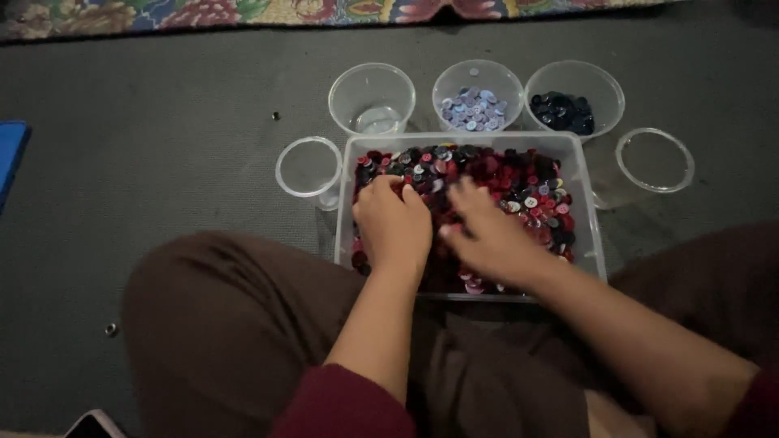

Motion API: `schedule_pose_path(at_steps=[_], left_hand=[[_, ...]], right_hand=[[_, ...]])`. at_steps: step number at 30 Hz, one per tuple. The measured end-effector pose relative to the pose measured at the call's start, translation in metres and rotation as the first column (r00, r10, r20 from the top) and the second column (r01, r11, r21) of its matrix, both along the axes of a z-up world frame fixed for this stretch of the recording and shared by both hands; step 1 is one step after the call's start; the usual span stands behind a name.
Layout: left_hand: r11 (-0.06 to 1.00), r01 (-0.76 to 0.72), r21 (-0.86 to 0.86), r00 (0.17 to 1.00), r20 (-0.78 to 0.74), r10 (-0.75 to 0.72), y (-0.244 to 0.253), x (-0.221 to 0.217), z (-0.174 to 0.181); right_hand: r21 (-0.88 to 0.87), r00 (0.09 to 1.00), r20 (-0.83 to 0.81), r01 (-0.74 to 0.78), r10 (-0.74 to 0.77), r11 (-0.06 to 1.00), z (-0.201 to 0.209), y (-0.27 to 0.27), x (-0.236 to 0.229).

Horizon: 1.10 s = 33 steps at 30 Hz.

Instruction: Sorting a variety of colored buttons from a large central tray into smaller individual plastic containers.

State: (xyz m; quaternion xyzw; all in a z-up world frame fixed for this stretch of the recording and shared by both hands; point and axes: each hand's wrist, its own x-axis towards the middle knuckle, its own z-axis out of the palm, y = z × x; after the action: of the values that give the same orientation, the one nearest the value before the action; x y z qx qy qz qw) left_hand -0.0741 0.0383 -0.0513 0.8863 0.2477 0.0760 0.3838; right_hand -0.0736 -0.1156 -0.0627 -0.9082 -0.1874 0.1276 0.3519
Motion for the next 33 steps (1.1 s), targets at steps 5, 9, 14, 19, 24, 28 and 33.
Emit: schedule_pose_path(at_steps=[5,9,14,19,24,28,33], left_hand=[[0.986,0.164,0.007,0.971,-0.177,-0.16,0.001,-0.005,0.008],[0.947,0.313,0.077,0.893,-0.362,-0.266,0.002,-0.006,0.003],[0.869,0.481,-0.114,0.808,-0.327,-0.49,-0.002,-0.017,0.013],[0.825,0.44,-0.355,0.829,-0.194,-0.525,-0.018,-0.038,0.032],[0.918,0.363,-0.161,0.901,-0.189,-0.39,-0.008,-0.034,0.015],[0.971,0.188,-0.146,0.942,-0.254,-0.22,0.0,-0.034,0.012],[0.885,0.464,-0.046,0.806,-0.393,-0.443,-0.01,-0.047,0.038]], right_hand=[[-0.075,0.957,-0.043,-0.289,0.286,0.954,-0.001,-0.007,-0.012],[-0.135,0.923,-0.243,-0.336,0.298,0.932,0.029,-0.013,-0.023],[-0.066,0.954,-0.234,-0.207,0.186,0.976,-0.018,-0.048,-0.02],[-0.255,1.0,-0.015,-0.004,0.0,0.967,-0.017,-0.068,-0.022],[-0.308,0.968,0.003,0.241,-0.252,0.921,0.003,-0.074,-0.035],[-0.273,0.952,0.061,0.306,-0.301,0.912,-0.001,-0.074,-0.038],[-0.236,0.918,0.123,0.397,-0.378,0.887,-0.01,-0.075,-0.032]])
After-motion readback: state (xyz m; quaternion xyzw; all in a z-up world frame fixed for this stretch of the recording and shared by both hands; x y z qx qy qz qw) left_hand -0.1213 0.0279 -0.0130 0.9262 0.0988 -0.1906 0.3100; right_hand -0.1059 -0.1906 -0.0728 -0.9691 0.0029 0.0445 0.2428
